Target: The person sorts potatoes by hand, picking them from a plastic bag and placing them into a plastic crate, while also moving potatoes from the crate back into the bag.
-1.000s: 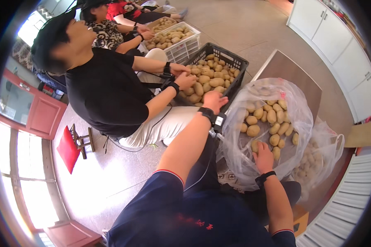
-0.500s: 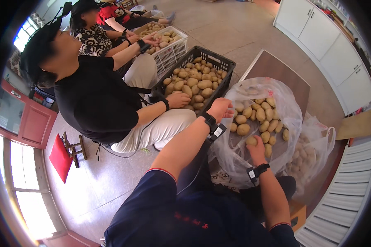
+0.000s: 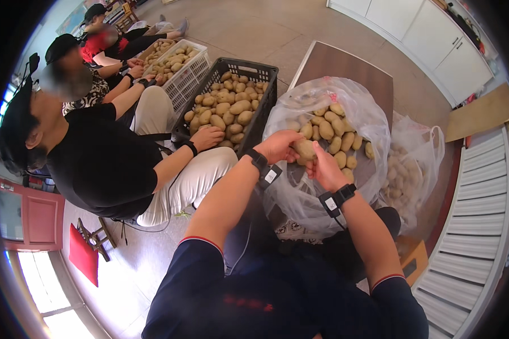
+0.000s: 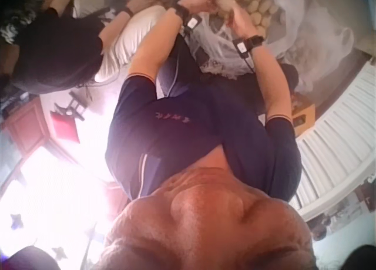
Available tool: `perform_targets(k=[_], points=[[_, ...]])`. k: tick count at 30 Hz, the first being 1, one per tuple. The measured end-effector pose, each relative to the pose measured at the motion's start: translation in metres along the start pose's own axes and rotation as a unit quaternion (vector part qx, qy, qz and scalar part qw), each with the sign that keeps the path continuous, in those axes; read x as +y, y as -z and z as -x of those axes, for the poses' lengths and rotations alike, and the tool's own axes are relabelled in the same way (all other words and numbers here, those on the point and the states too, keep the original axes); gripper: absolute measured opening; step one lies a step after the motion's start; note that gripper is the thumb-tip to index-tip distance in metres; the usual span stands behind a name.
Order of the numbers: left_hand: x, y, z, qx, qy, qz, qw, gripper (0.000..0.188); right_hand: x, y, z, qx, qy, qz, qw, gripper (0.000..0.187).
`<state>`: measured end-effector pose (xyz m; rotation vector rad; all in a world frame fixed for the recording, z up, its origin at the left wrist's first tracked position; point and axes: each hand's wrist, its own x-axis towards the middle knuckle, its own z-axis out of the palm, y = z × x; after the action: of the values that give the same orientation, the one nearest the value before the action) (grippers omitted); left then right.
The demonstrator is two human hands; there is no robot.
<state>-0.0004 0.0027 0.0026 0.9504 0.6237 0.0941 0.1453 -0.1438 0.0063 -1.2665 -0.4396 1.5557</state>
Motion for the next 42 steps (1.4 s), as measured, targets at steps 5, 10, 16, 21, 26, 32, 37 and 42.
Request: perform_targets(k=[5, 10, 16, 21, 26, 32, 37, 42], points=[[0.004, -0.011, 0.004, -0.017, 0.008, -0.012, 1.0, 0.032, 0.001, 0.001, -0.003, 0.039, 0.016, 0.037, 0.998, 0.049], [0.003, -0.015, 0.008, -0.022, 0.019, -0.055, 0.998, 0.037, 0.003, 0.001, -0.004, 0.066, 0.059, 0.114, 0.99, 0.044], [0.004, 0.004, 0.002, 0.044, 0.007, -0.018, 0.999, 0.031, 0.016, 0.001, -0.008, 0.089, 0.099, 0.147, 0.98, 0.031], [0.006, 0.043, -0.008, 0.136, -0.041, 0.112, 0.984, 0.03, 0.035, 0.022, -0.007, 0.099, 0.126, 0.203, 0.966, 0.027], [-0.002, 0.102, -0.007, 0.215, -0.129, 0.245, 0.937, 0.028, 0.063, 0.067, -0.01, 0.185, 0.225, 0.417, 0.861, 0.033], [-0.002, 0.136, -0.001, 0.316, -0.208, 0.394, 0.838, 0.027, 0.062, 0.092, 0.015, 0.278, 0.276, 0.599, 0.698, 0.04], [-0.004, 0.166, -0.001, 0.355, -0.241, 0.495, 0.755, 0.038, 0.061, 0.083, 0.029, 0.314, 0.245, 0.629, 0.668, 0.049], [-0.008, 0.177, -0.013, 0.354, -0.247, 0.52, 0.737, 0.034, 0.077, 0.103, 0.032, 0.326, 0.241, 0.637, 0.655, 0.053]])
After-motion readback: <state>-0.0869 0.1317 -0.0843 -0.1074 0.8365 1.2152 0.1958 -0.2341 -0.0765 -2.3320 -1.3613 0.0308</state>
